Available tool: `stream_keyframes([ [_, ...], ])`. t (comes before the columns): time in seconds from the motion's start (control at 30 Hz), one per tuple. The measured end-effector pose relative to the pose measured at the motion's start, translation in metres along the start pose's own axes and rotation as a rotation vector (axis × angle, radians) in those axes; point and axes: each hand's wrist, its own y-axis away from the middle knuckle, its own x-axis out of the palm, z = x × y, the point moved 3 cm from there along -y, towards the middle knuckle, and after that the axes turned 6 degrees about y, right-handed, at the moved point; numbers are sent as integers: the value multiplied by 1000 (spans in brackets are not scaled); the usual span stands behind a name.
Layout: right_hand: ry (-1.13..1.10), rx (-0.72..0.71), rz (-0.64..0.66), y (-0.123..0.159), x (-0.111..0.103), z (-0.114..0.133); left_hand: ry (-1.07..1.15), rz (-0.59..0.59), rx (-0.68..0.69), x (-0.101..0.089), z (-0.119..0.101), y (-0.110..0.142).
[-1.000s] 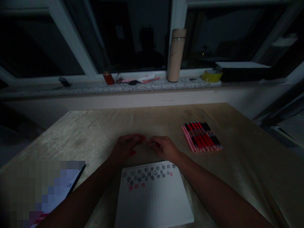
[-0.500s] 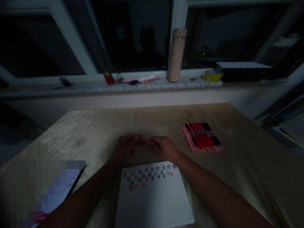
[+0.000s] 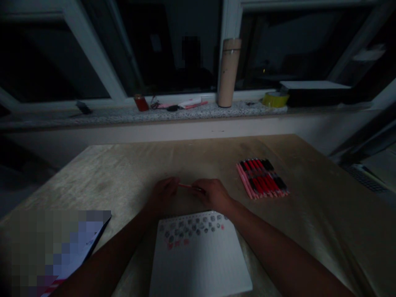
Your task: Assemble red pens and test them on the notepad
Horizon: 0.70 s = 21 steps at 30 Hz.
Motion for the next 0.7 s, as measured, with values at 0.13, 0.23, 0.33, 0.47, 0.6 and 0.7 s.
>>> stream_keyframes([
  [0.13,59,97,-8,1,-1,-3,12,-14,-4,1,-2,0],
  [0.23,93,89,30,-1,-2,0,7,-42,-8,0,0,-2],
  [0.33,87,5,34,-3,-1,3,-9,-69,-18,-2,3,-2],
  [0.47,75,62,50,-1,2,-1,-61,-69,-27,-1,3,0],
  [0.6,102,103,90,-2,2,-1,-96,-42,-12,1,3,0],
  [0.7,172,31,70,-5,-1,5,-101,-77,-15,1,5,-1],
])
